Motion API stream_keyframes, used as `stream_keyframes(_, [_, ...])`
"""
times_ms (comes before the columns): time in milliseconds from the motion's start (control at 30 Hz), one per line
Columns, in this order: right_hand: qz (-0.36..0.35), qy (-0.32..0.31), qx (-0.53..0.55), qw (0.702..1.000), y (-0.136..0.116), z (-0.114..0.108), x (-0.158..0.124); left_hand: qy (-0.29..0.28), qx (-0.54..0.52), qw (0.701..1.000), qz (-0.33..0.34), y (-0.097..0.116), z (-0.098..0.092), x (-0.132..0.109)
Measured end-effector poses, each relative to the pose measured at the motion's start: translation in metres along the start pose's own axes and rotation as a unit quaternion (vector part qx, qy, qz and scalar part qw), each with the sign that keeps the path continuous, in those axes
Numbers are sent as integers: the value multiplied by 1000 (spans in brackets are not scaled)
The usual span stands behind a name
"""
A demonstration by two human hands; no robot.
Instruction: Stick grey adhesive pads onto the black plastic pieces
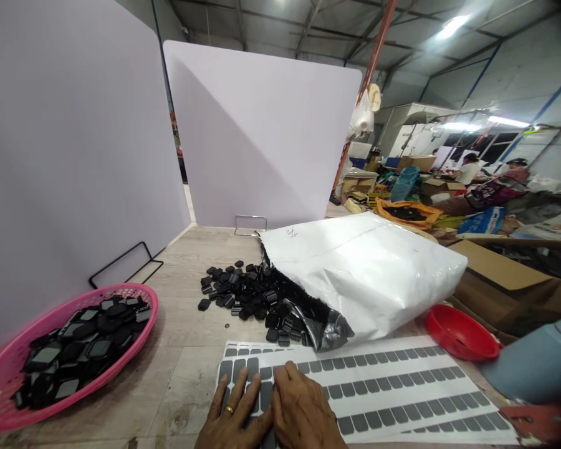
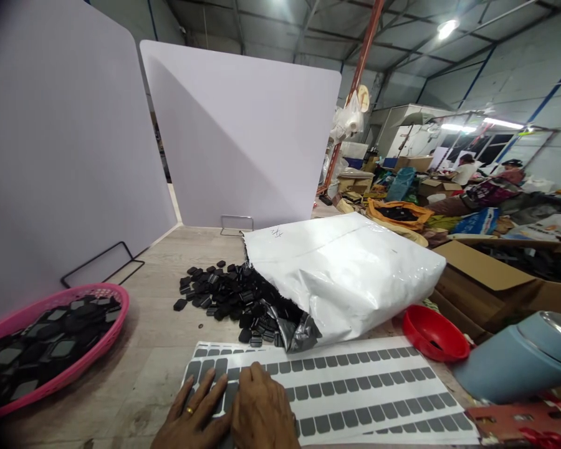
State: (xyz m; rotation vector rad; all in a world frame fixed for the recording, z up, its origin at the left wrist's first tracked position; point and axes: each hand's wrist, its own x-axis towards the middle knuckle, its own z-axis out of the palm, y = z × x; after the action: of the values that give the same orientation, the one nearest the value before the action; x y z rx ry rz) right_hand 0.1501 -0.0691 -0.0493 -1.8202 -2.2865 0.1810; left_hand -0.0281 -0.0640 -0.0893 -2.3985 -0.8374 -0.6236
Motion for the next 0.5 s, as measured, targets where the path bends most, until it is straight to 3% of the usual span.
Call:
stream_keyframes(167, [-33, 42, 31, 998, 4, -1, 4, -3, 10, 1000, 2, 3, 11, -9])
stream_keyframes(333, [-41, -4, 266, 963, 17, -26, 6, -2, 14, 999, -31, 3, 30, -27])
stream_keyframes(433, [-23, -7, 348, 937, 29, -36, 0, -33, -71, 997, -29, -9, 31, -28])
stream_keyframes(500, [-2, -9, 373, 928, 38, -34, -7, -66, -172, 980, -73, -19, 24, -14])
